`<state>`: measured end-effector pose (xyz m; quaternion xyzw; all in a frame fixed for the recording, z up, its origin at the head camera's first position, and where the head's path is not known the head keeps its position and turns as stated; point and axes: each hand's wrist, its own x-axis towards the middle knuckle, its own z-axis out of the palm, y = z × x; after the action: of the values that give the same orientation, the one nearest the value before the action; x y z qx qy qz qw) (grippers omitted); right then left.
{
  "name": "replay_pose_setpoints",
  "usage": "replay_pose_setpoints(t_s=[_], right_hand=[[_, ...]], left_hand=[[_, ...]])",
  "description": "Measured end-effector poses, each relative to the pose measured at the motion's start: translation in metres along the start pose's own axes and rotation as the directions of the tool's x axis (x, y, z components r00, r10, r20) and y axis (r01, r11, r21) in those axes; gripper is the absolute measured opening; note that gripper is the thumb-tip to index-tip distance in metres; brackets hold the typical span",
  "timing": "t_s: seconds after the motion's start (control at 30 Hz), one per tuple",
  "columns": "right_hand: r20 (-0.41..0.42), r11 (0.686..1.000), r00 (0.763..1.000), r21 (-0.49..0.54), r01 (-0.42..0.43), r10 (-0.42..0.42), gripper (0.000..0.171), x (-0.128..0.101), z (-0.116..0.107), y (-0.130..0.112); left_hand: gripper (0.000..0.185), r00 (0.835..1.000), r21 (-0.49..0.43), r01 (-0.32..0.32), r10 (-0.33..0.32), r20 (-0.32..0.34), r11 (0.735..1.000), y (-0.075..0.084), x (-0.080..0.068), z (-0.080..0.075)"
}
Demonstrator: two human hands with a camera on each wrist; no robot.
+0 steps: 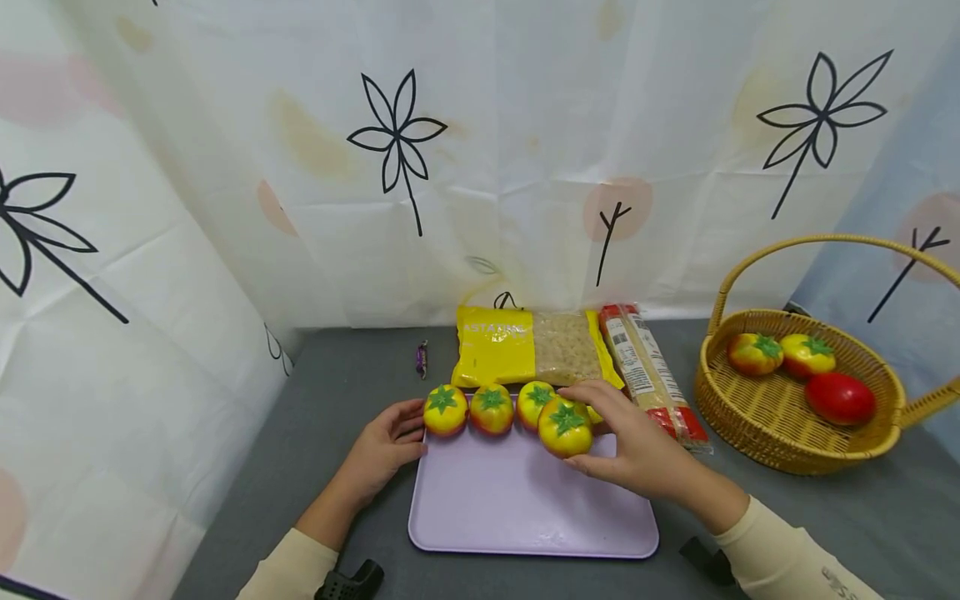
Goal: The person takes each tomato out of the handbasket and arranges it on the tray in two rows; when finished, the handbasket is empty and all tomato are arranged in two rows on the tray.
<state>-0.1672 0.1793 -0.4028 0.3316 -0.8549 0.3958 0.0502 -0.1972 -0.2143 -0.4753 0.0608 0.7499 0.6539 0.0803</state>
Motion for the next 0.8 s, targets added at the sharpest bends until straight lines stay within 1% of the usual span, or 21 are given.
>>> replay_pose_setpoints(t_s=[0.13, 0.27, 0.4, 0.5, 0.63, 0.8], right_hand=[[0.054, 1.000, 0.999, 0.027, 0.004, -0.005, 0.073, 0.004, 0.012, -0.007], [0.109, 0.996, 0.994, 0.088, -0.003, -0.007, 0.072, 0.010, 0.024, -0.013], [0.153, 0.994, 0.988, 0.104, -0.023, 0.007, 0.072, 0.017, 0.034, -0.019], [0.206, 0.992, 0.978, 0.115, -0.050, 0.026, 0.072, 0.022, 0.041, -0.023], [0.281, 0.992, 0.959, 0.106, -0.071, 0.039, 0.069, 0.027, 0.050, -0.029], [0.324, 0.992, 0.945, 0.104, -0.068, 0.031, 0.068, 0.034, 0.058, -0.036]], left_hand=[[0.070, 1.000, -0.001, -0.001, 0.001, 0.001, 1.000, 0.000, 0.000, 0.000], [0.070, 1.000, -0.004, -0.004, 0.004, 0.002, 1.000, -0.001, 0.001, 0.001], [0.071, 1.000, -0.005, 0.001, -0.001, 0.004, 1.000, -0.001, 0.001, 0.001], [0.071, 1.000, -0.007, 0.001, -0.001, 0.004, 1.000, 0.000, 0.001, 0.001], [0.071, 1.000, -0.003, -0.003, 0.003, 0.000, 1.000, 0.000, 0.001, 0.001], [0.072, 1.000, 0.003, -0.004, 0.004, 0.002, 1.000, 0.000, 0.000, 0.001]])
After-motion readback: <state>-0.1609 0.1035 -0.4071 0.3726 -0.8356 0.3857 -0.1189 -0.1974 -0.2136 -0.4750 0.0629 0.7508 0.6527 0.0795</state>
